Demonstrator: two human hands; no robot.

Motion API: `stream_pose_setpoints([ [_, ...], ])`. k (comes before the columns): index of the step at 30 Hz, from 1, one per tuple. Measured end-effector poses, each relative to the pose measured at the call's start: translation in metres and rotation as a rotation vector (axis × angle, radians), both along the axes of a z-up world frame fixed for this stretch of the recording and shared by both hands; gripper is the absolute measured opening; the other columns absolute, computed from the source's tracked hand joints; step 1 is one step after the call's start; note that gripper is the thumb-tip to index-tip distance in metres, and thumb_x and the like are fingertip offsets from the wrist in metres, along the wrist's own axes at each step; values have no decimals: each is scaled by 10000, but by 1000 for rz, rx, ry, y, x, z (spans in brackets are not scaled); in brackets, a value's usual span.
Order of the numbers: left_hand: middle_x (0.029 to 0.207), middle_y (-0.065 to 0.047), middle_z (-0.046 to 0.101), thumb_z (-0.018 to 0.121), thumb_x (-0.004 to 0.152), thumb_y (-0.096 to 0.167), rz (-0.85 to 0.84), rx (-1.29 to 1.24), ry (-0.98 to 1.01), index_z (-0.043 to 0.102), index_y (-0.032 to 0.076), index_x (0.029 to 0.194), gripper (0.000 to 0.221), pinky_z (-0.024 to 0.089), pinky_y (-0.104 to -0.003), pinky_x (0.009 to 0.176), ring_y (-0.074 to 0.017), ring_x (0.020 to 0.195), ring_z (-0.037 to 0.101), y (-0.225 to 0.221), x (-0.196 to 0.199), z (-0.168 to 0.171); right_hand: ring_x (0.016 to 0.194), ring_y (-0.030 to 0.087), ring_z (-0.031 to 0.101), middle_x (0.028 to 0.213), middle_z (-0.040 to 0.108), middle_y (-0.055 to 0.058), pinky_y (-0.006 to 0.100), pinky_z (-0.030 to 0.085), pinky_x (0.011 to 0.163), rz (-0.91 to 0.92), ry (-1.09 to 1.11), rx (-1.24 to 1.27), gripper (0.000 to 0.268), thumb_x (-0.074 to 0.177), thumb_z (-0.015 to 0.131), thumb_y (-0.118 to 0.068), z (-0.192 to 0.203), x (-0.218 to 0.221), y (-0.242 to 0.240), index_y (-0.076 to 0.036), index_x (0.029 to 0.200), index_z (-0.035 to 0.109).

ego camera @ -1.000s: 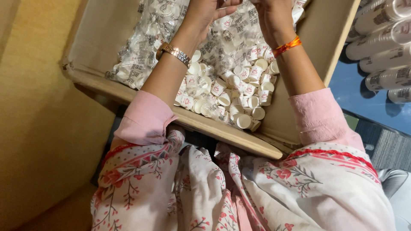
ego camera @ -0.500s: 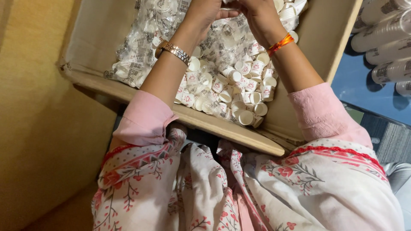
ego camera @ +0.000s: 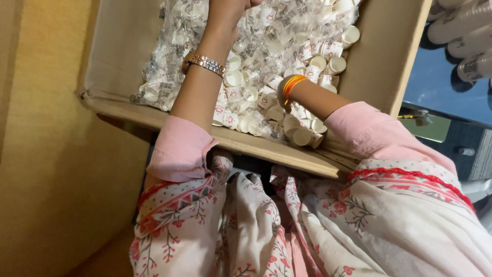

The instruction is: Taking paper cups from a cardboard box, removing them from plastic packaging, and stacking them on a table.

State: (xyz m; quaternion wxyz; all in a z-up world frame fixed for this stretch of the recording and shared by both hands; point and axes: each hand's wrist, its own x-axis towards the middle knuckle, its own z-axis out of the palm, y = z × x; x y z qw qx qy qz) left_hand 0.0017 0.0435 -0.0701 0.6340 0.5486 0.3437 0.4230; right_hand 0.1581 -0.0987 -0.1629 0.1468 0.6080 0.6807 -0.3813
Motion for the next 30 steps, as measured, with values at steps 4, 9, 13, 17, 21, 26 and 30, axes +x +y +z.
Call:
stream_pose_setpoints([
  [4,699,-34,740,663,923,80,-7,-5,21,710,43,767,167,632,-335,820,-136,671,728,-6,6,15,1058,299,601,1252,654,101,494,516,929,-24,110,-101,595,836,673,-315,-44,6,-12,-131,1389,552],
  [9,708,-33,699,614,981,122,-18,-5,-62,669,34,808,202,645,-334,735,-143,665,713,-15,12,30,1043,265,583,1261,635,65,467,538,891,-23,240,-213,704,770,659,-248,-66,9,-7,-113,1443,499],
  [13,912,-76,694,632,994,213,35,2,-90,613,3,1057,221,661,-343,712,-163,748,728,-22,14,54,1031,238,568,1268,620,36,445,555,861,-15,323,-285,797,718,648,-193,-72,26,13,-97,1486,457],
  [17,1087,-93,673,710,931,289,122,32,-54,488,41,1286,487,690,-340,779,-190,925,746,-28,14,66,1019,212,553,1275,604,7,423,572,831,-1,420,-372,894,665,638,-139,-51,36,41,-80,1529,415],
  [21,1129,-96,662,756,889,312,172,48,-112,467,61,1311,570,688,-350,816,-202,1033,714,-20,18,45,1195,243,567,1352,595,200,364,474,999,-342,664,129,854,906,672,-117,112,34,42,-151,1657,265],
  [26,1077,-82,743,777,902,390,98,97,93,623,64,1220,481,610,-317,807,-183,971,734,-33,17,51,1214,284,650,1326,536,92,507,563,1052,-956,1687,634,619,1056,653,-67,126,58,40,-182,1524,264],
  [30,1033,-62,756,802,894,406,36,138,138,660,65,1181,468,621,-310,776,-164,926,750,-37,25,41,1207,260,648,1320,608,84,531,565,1047,-938,1843,654,525,1024,658,-71,136,48,36,-212,1395,315],
])
